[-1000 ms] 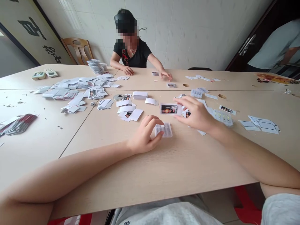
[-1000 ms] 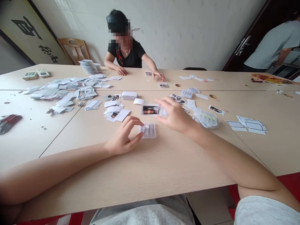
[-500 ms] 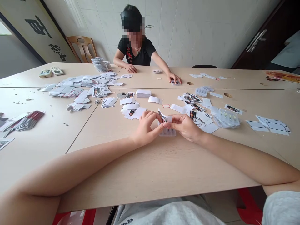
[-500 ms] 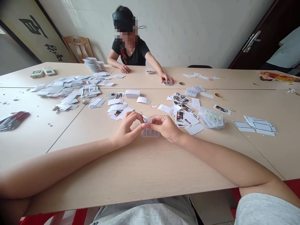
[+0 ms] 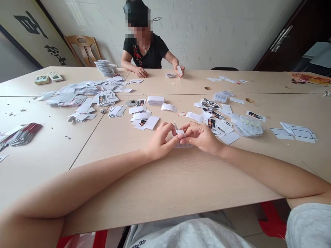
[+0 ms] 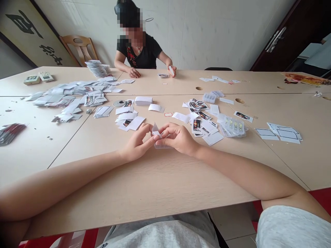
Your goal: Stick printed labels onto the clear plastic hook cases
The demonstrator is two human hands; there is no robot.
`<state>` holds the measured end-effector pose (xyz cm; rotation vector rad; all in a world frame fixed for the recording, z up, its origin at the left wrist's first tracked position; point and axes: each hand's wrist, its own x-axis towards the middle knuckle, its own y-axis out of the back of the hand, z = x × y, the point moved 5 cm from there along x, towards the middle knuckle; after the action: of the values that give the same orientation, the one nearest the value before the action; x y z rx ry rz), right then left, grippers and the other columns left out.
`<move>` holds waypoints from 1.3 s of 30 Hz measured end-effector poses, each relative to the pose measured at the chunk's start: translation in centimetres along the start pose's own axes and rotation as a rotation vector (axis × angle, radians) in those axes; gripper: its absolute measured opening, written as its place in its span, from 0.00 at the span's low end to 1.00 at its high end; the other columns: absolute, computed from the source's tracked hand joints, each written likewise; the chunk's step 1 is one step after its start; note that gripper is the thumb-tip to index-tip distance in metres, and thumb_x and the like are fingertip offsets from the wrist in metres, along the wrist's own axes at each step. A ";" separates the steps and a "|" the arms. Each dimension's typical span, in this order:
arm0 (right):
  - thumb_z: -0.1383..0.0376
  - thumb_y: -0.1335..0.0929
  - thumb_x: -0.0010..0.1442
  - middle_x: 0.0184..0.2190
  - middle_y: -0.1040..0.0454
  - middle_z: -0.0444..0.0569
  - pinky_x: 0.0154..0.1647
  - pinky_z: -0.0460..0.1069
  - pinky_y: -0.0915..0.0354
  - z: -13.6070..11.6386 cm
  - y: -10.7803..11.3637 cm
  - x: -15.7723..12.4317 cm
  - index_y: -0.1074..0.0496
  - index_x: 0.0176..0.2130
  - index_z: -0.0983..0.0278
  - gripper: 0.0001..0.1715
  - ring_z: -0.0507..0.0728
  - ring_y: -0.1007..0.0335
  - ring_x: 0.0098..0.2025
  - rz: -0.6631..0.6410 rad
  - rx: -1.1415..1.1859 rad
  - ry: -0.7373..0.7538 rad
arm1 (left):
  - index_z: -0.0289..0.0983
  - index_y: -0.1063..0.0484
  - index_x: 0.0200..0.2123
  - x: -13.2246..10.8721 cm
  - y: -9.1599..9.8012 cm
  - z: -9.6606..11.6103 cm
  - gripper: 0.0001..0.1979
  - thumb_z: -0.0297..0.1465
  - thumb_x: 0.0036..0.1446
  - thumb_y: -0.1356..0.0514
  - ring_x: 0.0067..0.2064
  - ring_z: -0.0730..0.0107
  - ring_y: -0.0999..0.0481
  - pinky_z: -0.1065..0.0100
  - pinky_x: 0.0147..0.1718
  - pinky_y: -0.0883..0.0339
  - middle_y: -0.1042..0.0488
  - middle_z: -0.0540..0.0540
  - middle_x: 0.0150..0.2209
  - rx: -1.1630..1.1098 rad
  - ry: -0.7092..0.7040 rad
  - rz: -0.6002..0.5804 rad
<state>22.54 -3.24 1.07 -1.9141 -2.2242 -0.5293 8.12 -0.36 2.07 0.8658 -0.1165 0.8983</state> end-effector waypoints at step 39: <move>0.58 0.36 0.61 0.26 0.37 0.44 0.31 0.48 0.39 -0.6 -0.6 -0.6 0.34 0.28 0.63 0.14 0.51 0.38 0.29 -0.033 -0.187 0.066 | 0.38 0.39 0.29 -0.1 -0.5 1.0 0.11 0.33 0.64 0.54 0.38 0.66 0.38 0.63 0.40 0.43 0.33 0.46 0.32 0.148 -0.124 -0.093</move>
<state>22.01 -4.07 1.37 -1.9164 -2.2389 -0.8203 8.63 -1.29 2.40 1.0572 -0.1169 0.7734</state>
